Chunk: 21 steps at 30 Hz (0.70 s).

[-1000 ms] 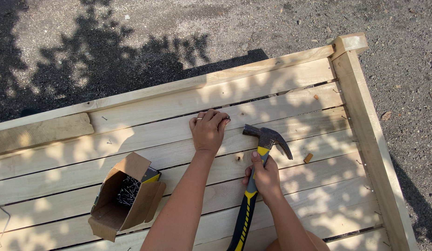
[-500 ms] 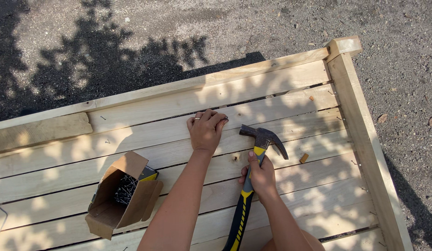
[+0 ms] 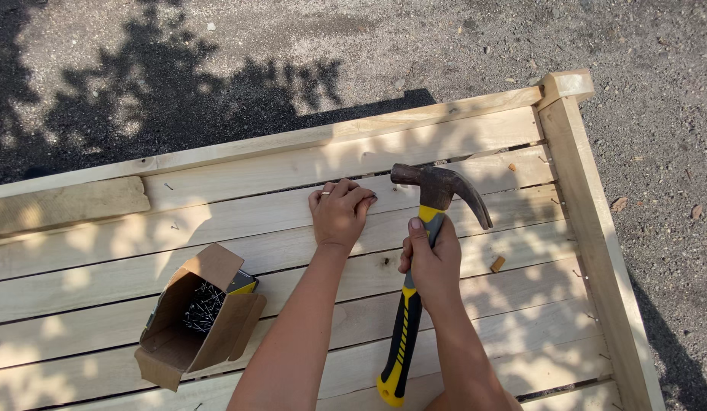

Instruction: The person sits on the ground with a wooden slatted frame across their lap and hammers nails into its slats using a claw hammer. They take nails from an open cardboard nail box, position each nail on a slat, and drive it in, working along the frame.

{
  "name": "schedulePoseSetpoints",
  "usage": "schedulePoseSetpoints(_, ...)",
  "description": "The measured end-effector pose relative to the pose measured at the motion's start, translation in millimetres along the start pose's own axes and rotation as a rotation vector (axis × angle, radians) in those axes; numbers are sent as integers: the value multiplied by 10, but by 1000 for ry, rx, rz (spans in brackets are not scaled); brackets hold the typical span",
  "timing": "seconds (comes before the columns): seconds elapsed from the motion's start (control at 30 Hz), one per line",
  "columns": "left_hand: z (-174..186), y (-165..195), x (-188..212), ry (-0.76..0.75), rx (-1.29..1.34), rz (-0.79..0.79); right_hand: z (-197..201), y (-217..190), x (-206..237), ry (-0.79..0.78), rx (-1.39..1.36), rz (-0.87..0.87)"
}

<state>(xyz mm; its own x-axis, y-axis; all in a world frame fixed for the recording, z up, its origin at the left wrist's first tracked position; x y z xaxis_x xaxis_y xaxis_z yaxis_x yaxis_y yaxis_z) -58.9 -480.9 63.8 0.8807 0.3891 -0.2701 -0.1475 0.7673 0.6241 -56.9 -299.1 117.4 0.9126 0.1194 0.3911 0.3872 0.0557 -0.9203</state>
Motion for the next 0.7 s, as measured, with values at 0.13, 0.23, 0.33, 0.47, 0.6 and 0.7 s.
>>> schedulePoseSetpoints(0.13,3,-15,-1,-2,-16,-6,-19,-783,-51,-31,377,497)
schedulePoseSetpoints(0.23,19,-32,-11,4,-5,0,-63,-1124,-135,-60,835,742)
schedulePoseSetpoints(0.33,28,-46,-33,-6,2,9,-49,-963,-339,-152,1166,482)
schedulePoseSetpoints(0.47,43,-53,-41,-7,6,-3,-49,-717,-310,-225,1248,441)
schedulePoseSetpoints(0.6,33,-67,-45,-20,-4,-9,-38,-519,-297,-199,1309,417)
schedulePoseSetpoints(0.7,50,-75,-49,6,9,-20,-117,-416,-332,-224,1273,400)
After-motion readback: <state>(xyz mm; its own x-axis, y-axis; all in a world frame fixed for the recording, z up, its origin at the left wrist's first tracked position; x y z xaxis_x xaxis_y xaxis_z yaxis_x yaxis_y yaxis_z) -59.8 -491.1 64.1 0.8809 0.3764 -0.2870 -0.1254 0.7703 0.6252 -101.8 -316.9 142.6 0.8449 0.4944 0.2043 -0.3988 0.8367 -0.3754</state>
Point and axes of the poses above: each hand's wrist, its own x-axis away from the middle knuckle, its own z-axis out of the back of the hand, y = z × x, the point moved 7 cm from there along -x, towards the middle knuckle, and after that the axes turned 2 degrees about -y, right-handed, at the moved point
